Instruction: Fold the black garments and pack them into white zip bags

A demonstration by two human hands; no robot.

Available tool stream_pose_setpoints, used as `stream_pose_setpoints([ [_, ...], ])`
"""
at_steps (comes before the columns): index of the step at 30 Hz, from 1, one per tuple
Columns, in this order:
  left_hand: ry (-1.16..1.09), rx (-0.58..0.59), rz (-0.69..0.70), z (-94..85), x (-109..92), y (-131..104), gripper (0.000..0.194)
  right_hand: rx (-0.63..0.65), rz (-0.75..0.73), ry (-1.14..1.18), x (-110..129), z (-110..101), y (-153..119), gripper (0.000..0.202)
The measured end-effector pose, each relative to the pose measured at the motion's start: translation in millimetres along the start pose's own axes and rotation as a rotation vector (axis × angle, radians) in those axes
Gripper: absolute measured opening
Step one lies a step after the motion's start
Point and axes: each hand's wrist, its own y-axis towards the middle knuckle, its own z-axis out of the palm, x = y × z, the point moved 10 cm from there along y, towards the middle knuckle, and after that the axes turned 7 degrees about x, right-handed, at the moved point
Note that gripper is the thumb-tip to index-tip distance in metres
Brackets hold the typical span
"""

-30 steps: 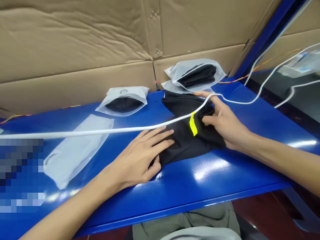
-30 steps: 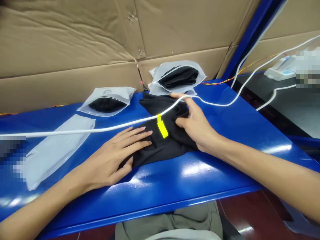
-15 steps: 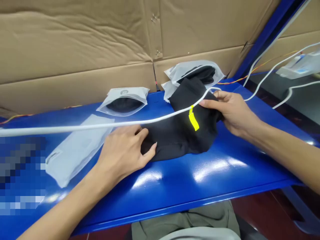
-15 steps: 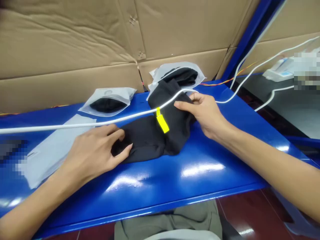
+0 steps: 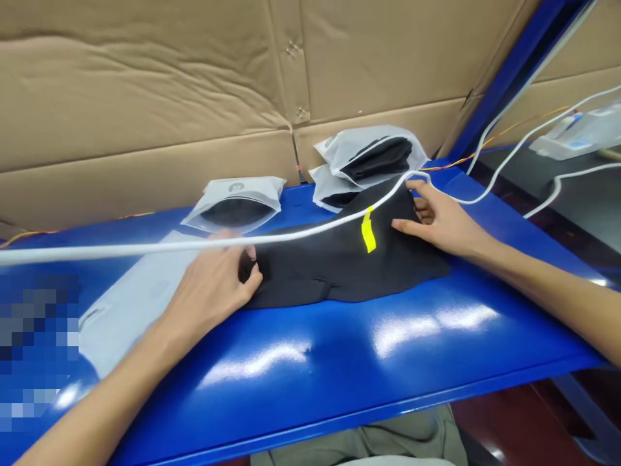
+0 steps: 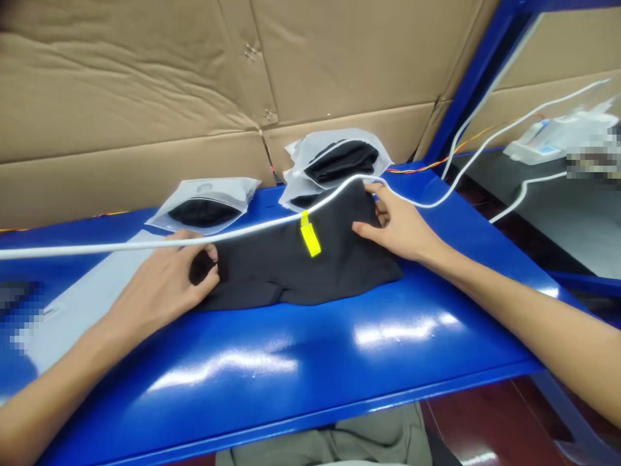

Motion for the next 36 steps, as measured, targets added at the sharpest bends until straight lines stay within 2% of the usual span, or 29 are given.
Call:
stream_pose_setpoints([
  [4,-0.076,-0.015,0.018,-3.3,6,0,0.019,-0.055,-0.103,-0.253,10,-6,-1,0.048],
  [7,-0.143,-0.020,0.037,-5.0,10,1,0.018,-0.030,-0.169,-0.270,14,-4,-1,0.027],
  [10,-0.195,-0.046,0.045,-7.2,14,2,0.017,-0.023,-0.211,-0.253,21,-3,-2,0.015],
  [12,-0.222,-0.079,0.041,-10.1,17,2,0.023,-0.036,-0.232,-0.250,28,-5,-5,0.019],
  [15,-0.273,-0.120,0.007,-14.0,25,2,0.052,-0.052,-0.274,-0.286,39,-6,-10,0.049],
  [16,-0.287,-0.124,0.001,-14.5,27,2,0.055,-0.049,-0.287,-0.304,42,-6,-11,0.051],
  [19,-0.311,-0.120,0.003,-14.7,30,2,0.037,-0.033,-0.283,-0.359,42,-6,-12,0.030],
  [21,-0.324,-0.125,0.000,-15.9,31,2,0.027,-0.053,-0.289,-0.391,42,-8,-12,0.026],
  [26,-0.418,-0.173,-0.065,-24.2,33,0,0.028,-0.083,-0.401,-0.322,59,-10,-21,0.022],
  [29,-0.498,-0.201,-0.106,-26.2,35,-2,0.028,-0.077,-0.391,-0.224,63,-14,-25,0.029],
  [32,-0.568,-0.251,-0.110,-28.2,39,-5,0.027,-0.012,-0.374,-0.135,61,-13,-27,0.024],
  [34,-0.634,-0.264,-0.059,-30.5,42,-6,0.028,0.033,-0.374,-0.064,60,-13,-26,0.020],
  [36,-0.733,-0.200,0.098,-32.7,35,-3,0.028,0.116,-0.394,0.024,64,-9,-25,0.018],
])
